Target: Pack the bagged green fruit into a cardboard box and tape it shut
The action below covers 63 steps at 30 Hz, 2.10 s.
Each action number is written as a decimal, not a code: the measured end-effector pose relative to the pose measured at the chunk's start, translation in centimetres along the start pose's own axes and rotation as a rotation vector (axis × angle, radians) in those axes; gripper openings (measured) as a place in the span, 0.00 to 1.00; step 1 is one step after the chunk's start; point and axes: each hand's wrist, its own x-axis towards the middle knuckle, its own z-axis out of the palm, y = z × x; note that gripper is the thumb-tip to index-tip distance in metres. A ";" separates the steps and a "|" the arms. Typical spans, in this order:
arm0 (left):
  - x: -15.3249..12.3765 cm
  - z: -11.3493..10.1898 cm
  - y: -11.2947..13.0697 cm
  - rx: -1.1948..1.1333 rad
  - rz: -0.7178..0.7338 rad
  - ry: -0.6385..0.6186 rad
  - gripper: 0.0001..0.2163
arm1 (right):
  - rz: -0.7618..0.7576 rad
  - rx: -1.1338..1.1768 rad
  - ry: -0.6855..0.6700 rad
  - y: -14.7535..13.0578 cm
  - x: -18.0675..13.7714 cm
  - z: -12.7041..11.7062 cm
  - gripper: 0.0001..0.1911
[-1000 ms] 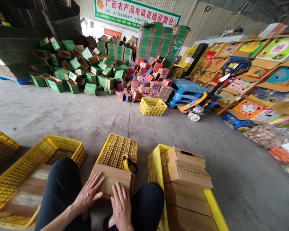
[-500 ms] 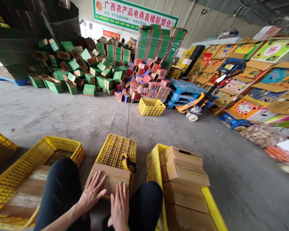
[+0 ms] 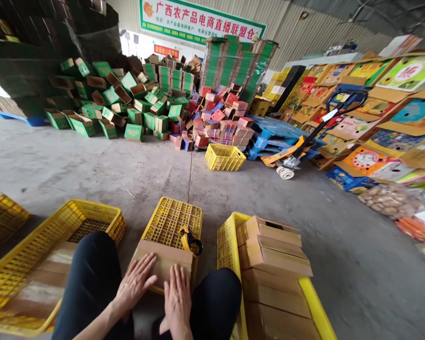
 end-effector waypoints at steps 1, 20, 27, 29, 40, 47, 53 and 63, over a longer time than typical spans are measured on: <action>0.0 0.0 0.0 -0.005 -0.015 0.006 0.31 | 0.010 -0.012 0.010 0.4 -0.2 -0.2 0.32; -0.8 0.3 -3.6 -0.362 -0.215 -0.012 0.26 | 0.049 0.045 0.005 -4.9 3.2 2.6 0.32; -0.3 -0.1 -3.7 -0.533 -0.283 -0.022 0.27 | 0.028 0.172 -0.078 -7.5 4.8 4.3 0.35; -0.1 -0.5 -3.7 -0.572 -0.297 -0.044 0.28 | -0.010 0.187 -0.104 -8.1 5.1 4.8 0.36; 0.1 -1.0 -3.8 -0.591 -0.320 -0.068 0.29 | -0.076 0.318 -0.133 -10.7 7.7 4.4 0.41; -0.6 0.4 -4.0 -0.298 -0.217 -0.092 0.28 | -0.130 0.229 -0.043 -8.9 4.0 2.7 0.34; -1.3 1.3 -4.2 -0.093 -0.112 -0.024 0.29 | -0.156 0.159 -0.110 -5.9 1.3 -0.4 0.31; -0.3 1.2 -1.2 0.194 0.039 0.138 0.38 | -0.036 0.129 -0.142 -4.5 3.3 -1.0 0.30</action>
